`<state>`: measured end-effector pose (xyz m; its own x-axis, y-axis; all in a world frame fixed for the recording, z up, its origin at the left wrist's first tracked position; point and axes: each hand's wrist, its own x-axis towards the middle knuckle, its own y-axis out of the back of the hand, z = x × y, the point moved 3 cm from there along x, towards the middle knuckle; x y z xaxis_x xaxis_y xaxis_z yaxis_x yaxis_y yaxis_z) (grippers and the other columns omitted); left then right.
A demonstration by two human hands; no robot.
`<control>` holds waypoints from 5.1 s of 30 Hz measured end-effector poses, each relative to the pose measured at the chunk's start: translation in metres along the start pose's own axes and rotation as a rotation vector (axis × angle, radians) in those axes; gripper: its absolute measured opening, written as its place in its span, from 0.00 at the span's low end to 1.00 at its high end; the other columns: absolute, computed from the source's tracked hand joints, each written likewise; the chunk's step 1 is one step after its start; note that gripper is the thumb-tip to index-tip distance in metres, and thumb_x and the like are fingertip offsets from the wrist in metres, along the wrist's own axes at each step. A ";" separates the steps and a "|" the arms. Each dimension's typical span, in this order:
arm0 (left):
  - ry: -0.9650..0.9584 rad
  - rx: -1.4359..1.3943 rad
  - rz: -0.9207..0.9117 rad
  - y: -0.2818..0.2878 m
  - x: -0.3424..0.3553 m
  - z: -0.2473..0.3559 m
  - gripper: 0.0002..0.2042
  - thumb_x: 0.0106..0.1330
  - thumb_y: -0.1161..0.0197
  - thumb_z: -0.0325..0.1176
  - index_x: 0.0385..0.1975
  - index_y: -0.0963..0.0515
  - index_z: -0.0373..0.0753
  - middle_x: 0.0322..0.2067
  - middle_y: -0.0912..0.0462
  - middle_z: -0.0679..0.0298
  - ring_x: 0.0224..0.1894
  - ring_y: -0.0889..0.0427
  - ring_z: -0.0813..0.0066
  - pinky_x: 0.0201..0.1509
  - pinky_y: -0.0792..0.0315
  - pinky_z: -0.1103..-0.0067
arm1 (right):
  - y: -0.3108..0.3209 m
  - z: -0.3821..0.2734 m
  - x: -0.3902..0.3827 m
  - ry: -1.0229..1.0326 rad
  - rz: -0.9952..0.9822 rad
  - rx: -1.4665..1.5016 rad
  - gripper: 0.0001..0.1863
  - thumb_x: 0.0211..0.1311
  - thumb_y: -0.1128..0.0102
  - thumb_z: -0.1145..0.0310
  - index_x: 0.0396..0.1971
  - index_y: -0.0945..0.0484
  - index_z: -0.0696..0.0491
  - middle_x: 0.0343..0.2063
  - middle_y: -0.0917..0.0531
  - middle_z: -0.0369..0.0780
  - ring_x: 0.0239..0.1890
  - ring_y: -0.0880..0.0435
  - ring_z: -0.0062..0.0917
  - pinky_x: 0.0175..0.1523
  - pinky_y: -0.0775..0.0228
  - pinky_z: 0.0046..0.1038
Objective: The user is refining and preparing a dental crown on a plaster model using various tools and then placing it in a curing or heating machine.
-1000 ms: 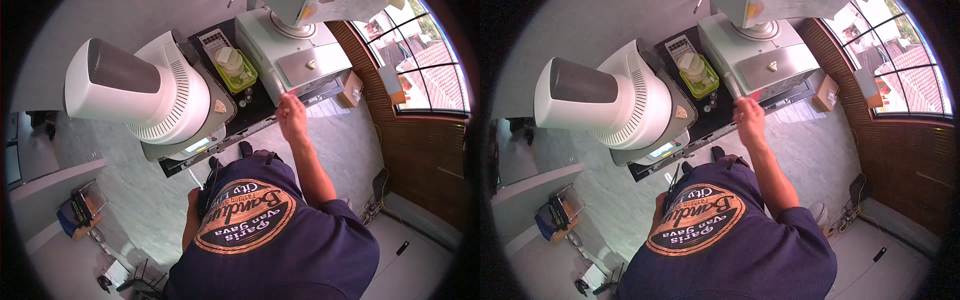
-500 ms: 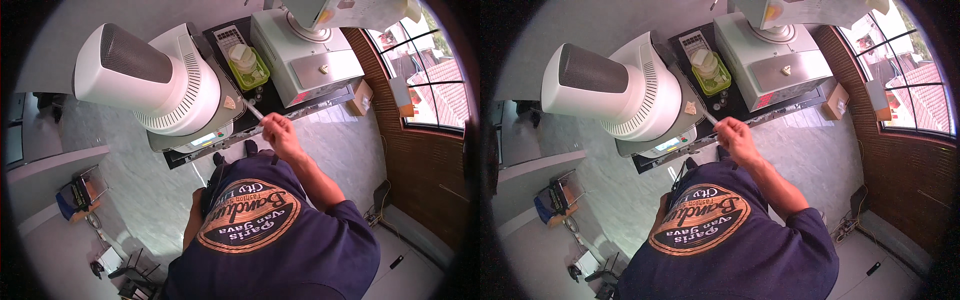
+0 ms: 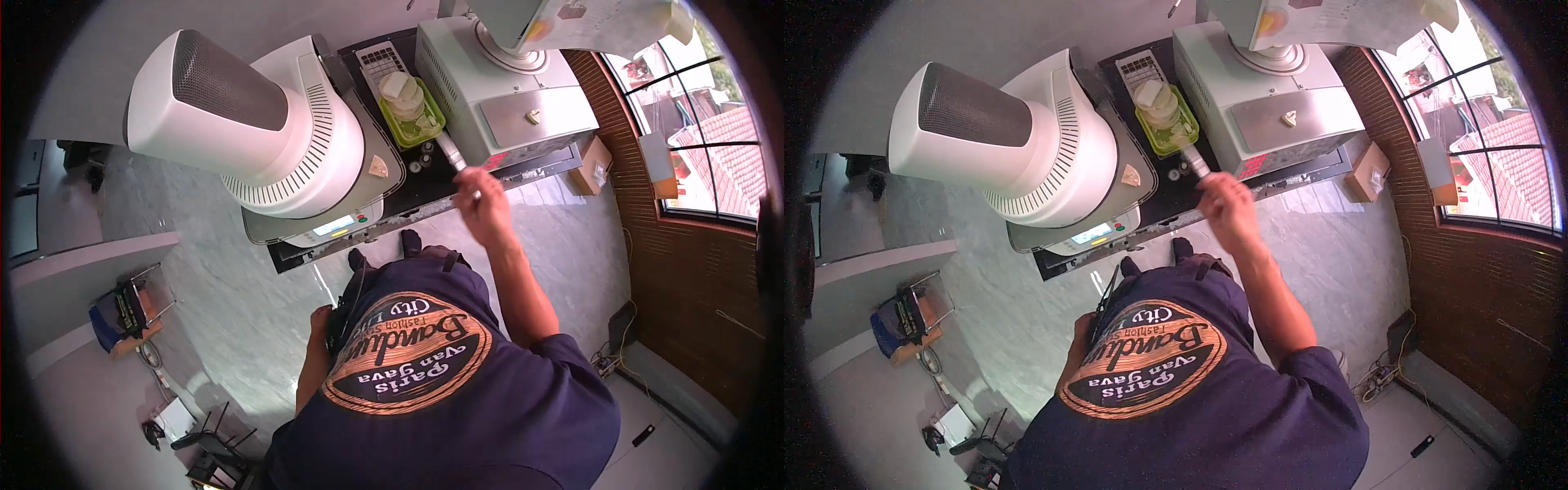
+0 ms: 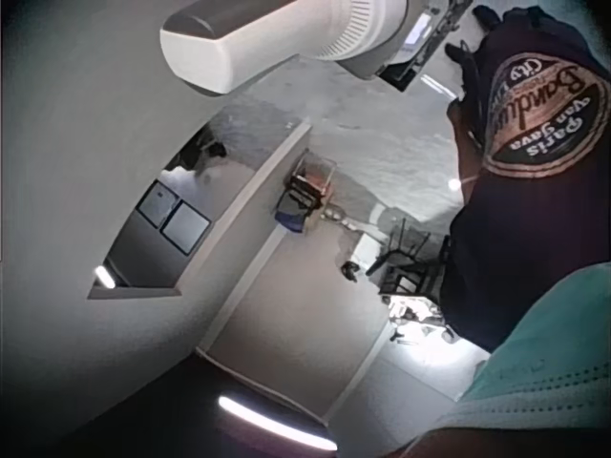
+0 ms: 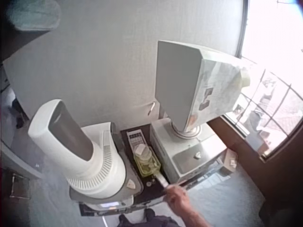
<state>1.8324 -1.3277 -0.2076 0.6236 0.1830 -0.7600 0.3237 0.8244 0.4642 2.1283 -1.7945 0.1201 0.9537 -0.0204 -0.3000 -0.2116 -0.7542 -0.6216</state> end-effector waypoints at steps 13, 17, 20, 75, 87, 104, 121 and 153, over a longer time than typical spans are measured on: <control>-0.123 0.205 0.035 0.002 -0.004 0.010 0.19 0.71 0.45 0.44 0.49 0.13 0.39 0.49 0.11 0.54 0.54 0.14 0.60 0.61 0.24 0.70 | -0.042 -0.001 -0.035 -0.273 -0.532 0.308 0.14 0.80 0.46 0.59 0.36 0.24 0.53 0.10 0.36 0.28 0.11 0.47 0.13 0.27 0.49 0.23; 0.031 -0.247 0.059 -0.010 0.004 -0.033 0.18 0.70 0.44 0.43 0.47 0.13 0.41 0.48 0.11 0.56 0.53 0.13 0.59 0.59 0.22 0.68 | -0.046 -0.005 -0.036 -0.275 -0.557 0.324 0.14 0.79 0.46 0.58 0.36 0.25 0.53 0.10 0.35 0.28 0.11 0.47 0.13 0.26 0.49 0.23; -0.024 0.065 -0.047 -0.014 0.009 -0.038 0.16 0.68 0.43 0.44 0.43 0.12 0.43 0.46 0.10 0.58 0.51 0.13 0.57 0.56 0.20 0.67 | -0.046 -0.004 -0.038 -0.291 -0.615 0.346 0.14 0.79 0.46 0.58 0.37 0.25 0.53 0.10 0.35 0.28 0.10 0.47 0.13 0.26 0.48 0.23; 0.114 -0.372 0.000 -0.014 0.008 -0.046 0.20 0.70 0.41 0.43 0.52 0.14 0.37 0.48 0.10 0.53 0.52 0.13 0.60 0.61 0.24 0.71 | -0.026 0.020 -0.041 -0.181 -0.316 -0.379 0.09 0.77 0.41 0.65 0.37 0.19 0.55 0.19 0.30 0.26 0.19 0.38 0.10 0.24 0.48 0.19; -0.196 0.114 0.067 0.064 -0.070 0.182 0.19 0.72 0.38 0.45 0.32 0.14 0.33 0.23 0.15 0.57 0.29 0.13 0.69 0.35 0.24 0.74 | -0.014 0.013 -0.027 -0.185 -0.208 0.002 0.11 0.77 0.41 0.65 0.34 0.21 0.56 0.16 0.32 0.28 0.18 0.39 0.13 0.27 0.48 0.21; -1.344 -0.052 0.510 0.115 -0.210 0.537 0.23 0.57 0.19 0.34 0.53 0.15 0.37 0.39 0.14 0.60 0.37 0.16 0.72 0.38 0.24 0.77 | -0.042 0.001 -0.065 -0.212 -0.336 -0.041 0.11 0.76 0.38 0.63 0.34 0.22 0.53 0.17 0.29 0.28 0.18 0.36 0.12 0.23 0.49 0.19; -1.279 -0.044 0.479 0.115 -0.200 0.518 0.22 0.58 0.20 0.32 0.53 0.15 0.38 0.46 0.13 0.61 0.38 0.15 0.75 0.39 0.25 0.79 | -0.041 0.003 -0.065 -0.257 -0.356 -0.123 0.11 0.75 0.38 0.63 0.33 0.21 0.54 0.17 0.29 0.28 0.18 0.36 0.11 0.23 0.49 0.19; -1.247 -0.108 0.511 0.114 -0.213 0.522 0.18 0.59 0.20 0.29 0.49 0.13 0.38 0.45 0.13 0.61 0.36 0.14 0.76 0.37 0.25 0.79 | -0.041 0.004 -0.066 -0.275 -0.390 -0.127 0.11 0.76 0.39 0.63 0.33 0.21 0.54 0.17 0.31 0.26 0.17 0.39 0.11 0.23 0.53 0.20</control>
<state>2.1077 -1.5523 0.2444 0.9006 -0.0767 0.4279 -0.1582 0.8590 0.4870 2.0729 -1.7596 0.1620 0.8616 0.4402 -0.2528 0.1938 -0.7455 -0.6377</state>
